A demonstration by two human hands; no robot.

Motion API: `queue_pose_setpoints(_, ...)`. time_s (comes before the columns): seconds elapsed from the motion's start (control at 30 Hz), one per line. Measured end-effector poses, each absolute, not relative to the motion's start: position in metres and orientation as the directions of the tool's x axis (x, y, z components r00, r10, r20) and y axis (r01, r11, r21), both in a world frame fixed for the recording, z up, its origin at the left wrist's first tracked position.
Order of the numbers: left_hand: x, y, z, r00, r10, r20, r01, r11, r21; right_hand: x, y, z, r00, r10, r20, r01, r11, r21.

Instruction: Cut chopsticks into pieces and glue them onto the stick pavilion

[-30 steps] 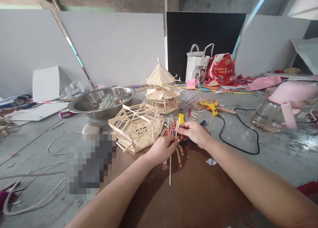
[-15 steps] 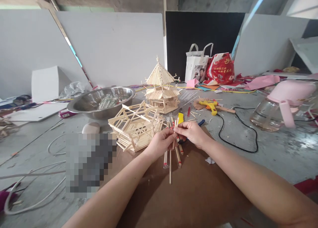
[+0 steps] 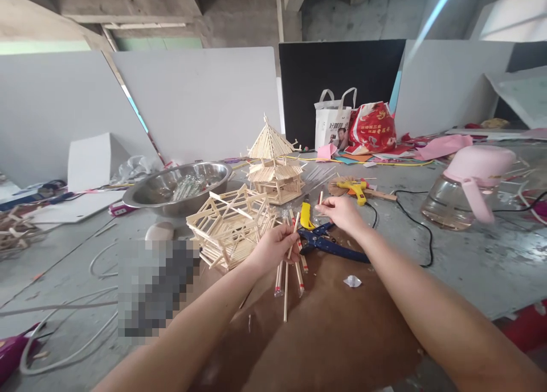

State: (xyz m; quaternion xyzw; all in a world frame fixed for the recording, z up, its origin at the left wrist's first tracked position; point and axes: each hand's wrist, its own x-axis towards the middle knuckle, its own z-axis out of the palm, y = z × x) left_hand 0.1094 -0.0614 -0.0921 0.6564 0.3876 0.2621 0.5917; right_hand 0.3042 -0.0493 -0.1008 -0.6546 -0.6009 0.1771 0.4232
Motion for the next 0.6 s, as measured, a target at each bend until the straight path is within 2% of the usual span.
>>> queue_pose_setpoints(0.07,0.105,-0.065,-0.094,0.557,0.823,-0.114,0.222,-0.015,0.975,0.317,-0.043,-0.106,0.269,0.925,0.269,0.719,-0.007,-0.695)
queue_pose_setpoints(0.23,0.091,-0.079,-0.095,0.446,0.890,-0.092,0.230,-0.015,0.973,0.330,-0.036,-0.115,0.318,0.915,0.250,0.748,-0.080,-0.659)
queue_pose_setpoints(0.37,0.086,-0.089,-0.094,0.318,0.947,-0.044,0.143,-0.001,0.990,0.334,-0.043,-0.100,0.209,0.952,0.225,0.812,-0.041,-0.582)
queue_pose_setpoints(0.47,0.084,-0.092,-0.100,0.261,0.962,-0.080,0.108,0.053,0.993,0.333,-0.054,-0.081,0.009,0.995,0.100,0.927,0.029,-0.374)
queue_pose_setpoints(0.6,0.081,-0.091,-0.110,0.198,0.979,-0.053,0.089,0.036,0.995,0.318,-0.075,-0.074,-0.140,0.972,-0.187,0.986,0.120,-0.114)
